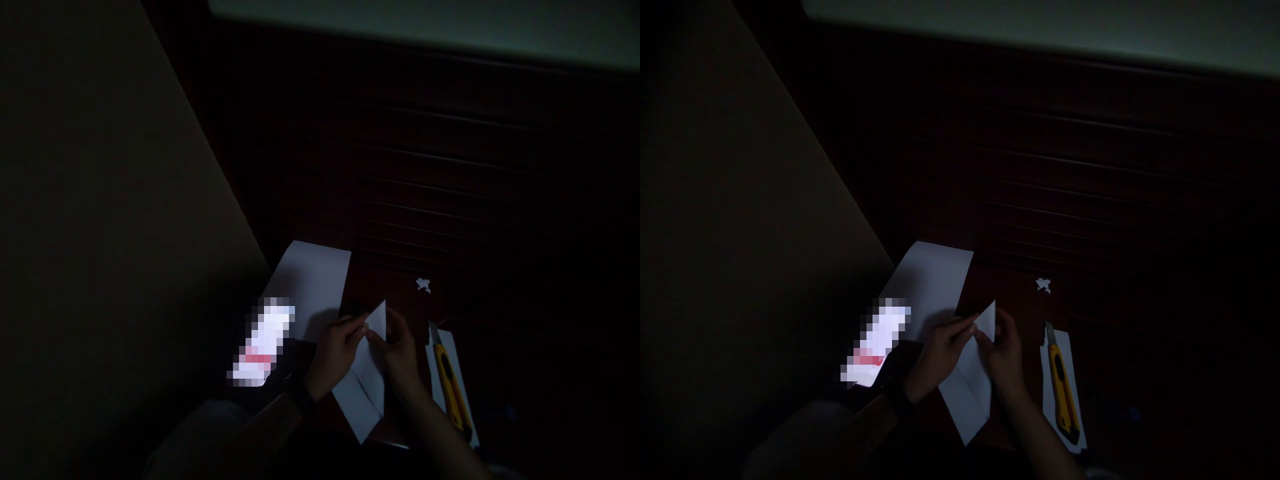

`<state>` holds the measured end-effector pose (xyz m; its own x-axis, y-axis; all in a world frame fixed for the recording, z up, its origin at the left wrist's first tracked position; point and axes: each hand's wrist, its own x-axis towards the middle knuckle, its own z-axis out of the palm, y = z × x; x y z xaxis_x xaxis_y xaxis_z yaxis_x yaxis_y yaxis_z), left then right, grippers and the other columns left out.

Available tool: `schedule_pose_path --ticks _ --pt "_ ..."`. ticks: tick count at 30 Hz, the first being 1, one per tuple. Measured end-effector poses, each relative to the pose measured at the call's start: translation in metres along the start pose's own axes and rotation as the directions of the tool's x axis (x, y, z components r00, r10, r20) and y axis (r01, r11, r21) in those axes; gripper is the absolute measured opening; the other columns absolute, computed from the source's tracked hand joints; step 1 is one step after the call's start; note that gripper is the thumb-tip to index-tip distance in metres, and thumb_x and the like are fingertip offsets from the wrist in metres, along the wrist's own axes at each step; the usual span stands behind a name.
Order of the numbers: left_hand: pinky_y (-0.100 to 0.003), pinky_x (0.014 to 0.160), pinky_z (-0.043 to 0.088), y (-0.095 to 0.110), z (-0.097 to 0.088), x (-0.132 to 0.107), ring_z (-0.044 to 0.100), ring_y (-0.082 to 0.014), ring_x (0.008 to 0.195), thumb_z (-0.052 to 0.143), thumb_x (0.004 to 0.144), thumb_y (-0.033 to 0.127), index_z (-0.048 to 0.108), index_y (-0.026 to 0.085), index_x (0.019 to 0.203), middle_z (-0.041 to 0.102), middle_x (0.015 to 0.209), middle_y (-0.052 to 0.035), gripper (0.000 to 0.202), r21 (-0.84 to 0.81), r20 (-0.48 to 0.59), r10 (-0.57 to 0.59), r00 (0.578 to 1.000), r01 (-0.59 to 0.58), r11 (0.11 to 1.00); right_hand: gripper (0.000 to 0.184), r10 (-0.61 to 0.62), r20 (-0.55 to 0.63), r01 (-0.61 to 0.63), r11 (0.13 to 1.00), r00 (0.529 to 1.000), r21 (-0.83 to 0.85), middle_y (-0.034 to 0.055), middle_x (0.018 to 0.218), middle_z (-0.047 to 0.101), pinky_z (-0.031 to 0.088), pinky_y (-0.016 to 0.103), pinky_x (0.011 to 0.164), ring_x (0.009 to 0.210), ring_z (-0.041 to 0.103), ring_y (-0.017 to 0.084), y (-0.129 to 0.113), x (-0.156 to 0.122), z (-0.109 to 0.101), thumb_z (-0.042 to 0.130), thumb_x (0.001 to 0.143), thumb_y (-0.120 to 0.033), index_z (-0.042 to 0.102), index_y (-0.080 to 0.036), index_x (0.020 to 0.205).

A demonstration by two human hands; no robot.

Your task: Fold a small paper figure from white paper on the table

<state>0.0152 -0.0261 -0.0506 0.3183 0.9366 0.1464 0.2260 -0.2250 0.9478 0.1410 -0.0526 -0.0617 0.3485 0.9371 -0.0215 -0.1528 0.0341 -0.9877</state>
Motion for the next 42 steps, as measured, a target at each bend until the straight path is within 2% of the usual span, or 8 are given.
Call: schedule_pose_path --ticks 4,10,14,19,23,31,42 --pt "-0.026 0.076 0.046 0.0 -0.001 -0.002 0.057 -0.0157 0.088 0.044 0.086 0.022 0.057 0.024 0.115 0.063 0.096 -0.004 0.031 0.032 -0.036 0.037 0.999 -0.035 0.999 0.047 0.043 0.021 -0.043 0.999 0.999 0.031 0.0069 0.103 0.063 0.046 0.037 0.08 0.092 0.06 0.023 -0.001 -0.002 0.003 0.071 0.066 -0.027 0.051 -0.022 0.109" --pt "-0.025 0.072 0.046 -0.002 -0.01 0.001 0.056 -0.0148 0.083 0.045 0.085 0.02 0.062 0.024 0.107 0.061 0.092 -0.0036 0.028 0.05 -0.101 0.048 0.994 -0.043 0.998 0.036 0.184 0.173 -0.194 0.98 0.968 0.042 0.0054 0.092 0.067 0.048 0.033 0.067 0.078 0.062 0.022 -0.012 0.005 0.004 0.069 0.068 -0.033 0.058 -0.02 0.1" --pt "-0.025 0.07 0.045 -0.003 -0.011 0.005 0.056 -0.0146 0.081 0.045 0.085 0.02 0.063 0.023 0.107 0.061 0.091 -0.004 0.028 0.041 -0.084 0.064 0.994 -0.06 0.997 0.031 0.223 0.178 -0.228 0.974 0.958 0.006 0.0032 0.075 0.067 0.046 0.028 0.059 0.064 0.061 0.018 -0.016 0.019 -0.003 0.07 0.066 -0.037 0.063 -0.018 0.089" --pt "-0.024 0.069 0.044 -0.003 -0.007 0.005 0.055 -0.0146 0.081 0.043 0.087 0.022 0.06 0.023 0.111 0.059 0.09 -0.0047 0.03 0.025 -0.036 0.074 0.997 -0.073 0.997 0.023 0.253 0.21 -0.257 0.966 0.944 -0.011 0.0025 0.068 0.066 0.045 0.028 0.058 0.061 0.059 0.017 -0.015 0.026 -0.016 0.07 0.067 -0.037 0.064 -0.016 0.072" --pt "-0.024 0.068 0.044 -0.002 -0.005 0.004 0.054 -0.015 0.082 0.042 0.087 0.022 0.059 0.024 0.114 0.059 0.09 -0.0053 0.031 0.034 -0.015 0.08 0.997 -0.079 0.996 0.024 0.279 0.245 -0.291 0.957 0.929 0.015 0.0044 0.072 0.067 0.047 0.029 0.061 0.065 0.061 0.019 -0.018 0.026 -0.019 0.07 0.066 -0.038 0.066 -0.016 0.074" --pt "-0.025 0.069 0.043 -0.002 -0.005 0.005 0.053 -0.0154 0.084 0.041 0.088 0.02 0.058 0.027 0.114 0.057 0.091 -0.005 0.032 0.067 0.012 0.101 0.995 -0.102 0.993 0.022 0.317 0.328 -0.354 0.934 0.89 0.056 0.003 0.072 0.067 0.046 0.026 0.059 0.062 0.06 0.015 -0.019 0.031 -0.024 0.07 0.067 -0.036 0.067 -0.016 0.076" --pt "-0.024 0.071 0.044 0.0 -0.007 0.006 0.054 -0.0148 0.085 0.04 0.088 0.023 0.059 0.026 0.113 0.058 0.092 -0.0049 0.031 0.074 0.027 0.08 0.996 -0.082 0.994 0.018 0.294 0.282 -0.33 0.94 0.913 0.09 0.0033 0.073 0.067 0.048 0.029 0.063 0.066 0.061 0.016 -0.016 0.033 -0.026 0.066 0.072 -0.034 0.065 -0.016 0.075"
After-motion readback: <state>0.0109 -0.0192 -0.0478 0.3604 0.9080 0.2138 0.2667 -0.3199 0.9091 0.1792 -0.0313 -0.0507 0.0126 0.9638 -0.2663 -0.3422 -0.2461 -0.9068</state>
